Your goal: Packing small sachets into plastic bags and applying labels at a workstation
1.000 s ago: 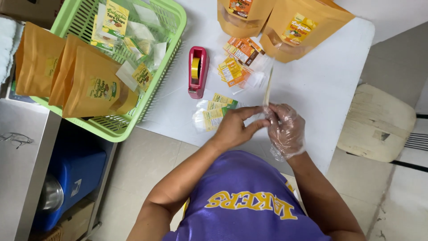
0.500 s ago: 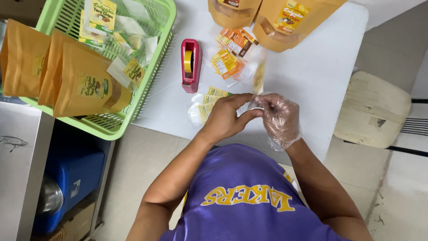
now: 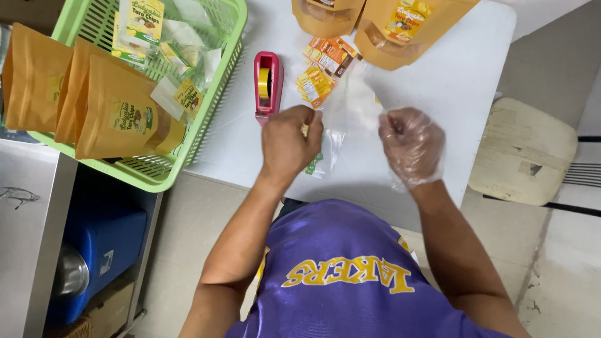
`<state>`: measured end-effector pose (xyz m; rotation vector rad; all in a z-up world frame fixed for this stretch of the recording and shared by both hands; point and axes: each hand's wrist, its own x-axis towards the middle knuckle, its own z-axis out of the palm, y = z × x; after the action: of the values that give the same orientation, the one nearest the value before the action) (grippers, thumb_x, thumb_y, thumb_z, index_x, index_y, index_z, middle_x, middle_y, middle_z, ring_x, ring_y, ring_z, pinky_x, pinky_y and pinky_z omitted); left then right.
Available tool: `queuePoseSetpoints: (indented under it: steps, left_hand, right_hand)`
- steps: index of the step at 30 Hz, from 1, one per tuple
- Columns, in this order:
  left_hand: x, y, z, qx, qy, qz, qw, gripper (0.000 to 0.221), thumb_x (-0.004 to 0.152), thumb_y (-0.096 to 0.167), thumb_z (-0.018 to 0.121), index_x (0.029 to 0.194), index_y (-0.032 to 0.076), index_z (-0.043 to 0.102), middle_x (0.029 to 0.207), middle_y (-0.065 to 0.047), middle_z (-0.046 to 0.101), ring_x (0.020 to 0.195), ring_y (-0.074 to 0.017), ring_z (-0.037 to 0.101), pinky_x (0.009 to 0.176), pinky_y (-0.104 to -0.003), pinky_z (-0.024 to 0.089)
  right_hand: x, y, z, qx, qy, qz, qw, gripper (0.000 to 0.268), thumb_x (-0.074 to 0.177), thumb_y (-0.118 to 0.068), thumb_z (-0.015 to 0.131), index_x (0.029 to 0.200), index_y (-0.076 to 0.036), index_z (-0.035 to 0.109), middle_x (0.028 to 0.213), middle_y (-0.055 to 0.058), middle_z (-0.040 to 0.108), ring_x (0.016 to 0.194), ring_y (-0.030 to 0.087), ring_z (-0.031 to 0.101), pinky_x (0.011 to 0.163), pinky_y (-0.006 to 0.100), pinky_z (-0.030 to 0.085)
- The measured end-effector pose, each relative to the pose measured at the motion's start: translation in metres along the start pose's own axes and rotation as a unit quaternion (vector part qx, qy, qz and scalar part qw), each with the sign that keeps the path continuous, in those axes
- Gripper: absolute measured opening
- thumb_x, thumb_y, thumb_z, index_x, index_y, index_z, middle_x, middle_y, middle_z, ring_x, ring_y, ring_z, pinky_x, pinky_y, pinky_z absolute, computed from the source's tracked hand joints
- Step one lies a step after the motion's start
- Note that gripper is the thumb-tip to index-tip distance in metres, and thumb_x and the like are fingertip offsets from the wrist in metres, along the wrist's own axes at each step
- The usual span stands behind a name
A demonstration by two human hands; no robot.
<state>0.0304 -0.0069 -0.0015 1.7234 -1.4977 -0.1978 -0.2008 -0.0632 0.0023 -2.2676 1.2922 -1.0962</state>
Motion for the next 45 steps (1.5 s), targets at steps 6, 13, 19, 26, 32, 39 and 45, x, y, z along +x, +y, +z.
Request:
queuePoseSetpoints:
  steps: [6,13,19,26,32,39,45]
  left_hand:
    - [0.000,0.014,0.015,-0.041,0.068,0.031,0.996,0.023,0.085,0.009,0.064,0.062,0.007,0.060,0.090,-0.013,0.078,0.084,-0.0338,0.075,0.068,-0.040,0.058]
    - [-0.018,0.039,0.040,-0.016,-0.002,0.044,0.999,0.015,0.082,0.011,0.063,0.072,0.001,0.067,0.115,-0.028,0.072,0.101,-0.0439,0.072,0.076,-0.048,0.061]
    - [-0.031,0.047,0.041,0.001,-0.033,0.123,0.992,0.017,0.091,0.008,0.060,0.082,-0.006,0.065,0.130,-0.032,0.064,0.115,-0.0475,0.066,0.082,-0.049,0.062]
    - [-0.051,0.079,0.052,0.063,-0.058,0.187,0.979,0.022,0.099,0.017,0.054,0.091,0.002,0.067,0.138,-0.033,0.058,0.127,-0.0525,0.058,0.094,-0.050,0.060]
    - [-0.026,0.060,0.034,-0.004,-0.077,0.107,0.991,0.023,0.099,0.018,0.058,0.088,-0.002,0.065,0.131,-0.034,0.060,0.119,-0.0588,0.058,0.082,-0.057,0.059]
    - [-0.079,0.083,0.060,0.009,-0.027,0.205,0.978,0.023,0.096,0.019,0.061,0.102,-0.001,0.070,0.144,-0.026,0.057,0.133,-0.0524,0.054,0.109,-0.053,0.048]
    - [-0.039,0.093,-0.008,-0.279,-0.085,-0.094,0.952,0.099,0.086,0.032,0.081,0.160,0.004,0.020,0.143,-0.046,0.044,0.123,-0.0700,0.046,0.101,-0.075,0.044]
  right_hand:
    - [0.002,-0.014,0.004,-0.137,0.156,-0.278,0.938,0.005,0.097,-0.010,0.075,0.099,-0.005,0.073,0.090,0.009,0.064,0.064,0.024,0.058,0.054,0.033,0.049]
    - [-0.013,-0.004,0.034,0.159,-0.154,0.107,0.969,0.038,0.090,0.003,0.071,0.128,0.006,0.069,0.070,0.025,0.063,0.065,0.037,0.061,0.062,0.053,0.045]
    - [-0.015,0.004,0.063,0.421,-0.085,0.408,0.805,0.044,0.103,-0.010,0.061,0.144,0.004,0.053,0.114,0.009,0.062,0.104,0.013,0.063,0.091,0.029,0.061]
    - [0.020,-0.003,0.083,0.486,-0.128,0.578,0.642,0.049,0.102,-0.046,0.058,0.142,-0.018,0.062,0.124,0.007,0.074,0.116,0.022,0.070,0.108,0.035,0.053]
    - [0.018,0.020,0.087,0.385,-0.159,0.356,0.836,0.039,0.104,-0.013,0.051,0.141,-0.003,0.059,0.139,0.013,0.060,0.131,0.020,0.055,0.111,0.032,0.051]
    - [0.023,0.003,0.087,0.489,-0.035,0.416,0.766,0.030,0.098,-0.030,0.058,0.120,-0.011,0.065,0.122,0.009,0.062,0.110,0.021,0.059,0.091,0.033,0.051]
    - [0.032,-0.008,0.076,0.556,0.072,0.446,0.697,0.029,0.092,-0.044,0.064,0.103,-0.017,0.070,0.107,0.005,0.065,0.093,0.021,0.062,0.075,0.034,0.051]
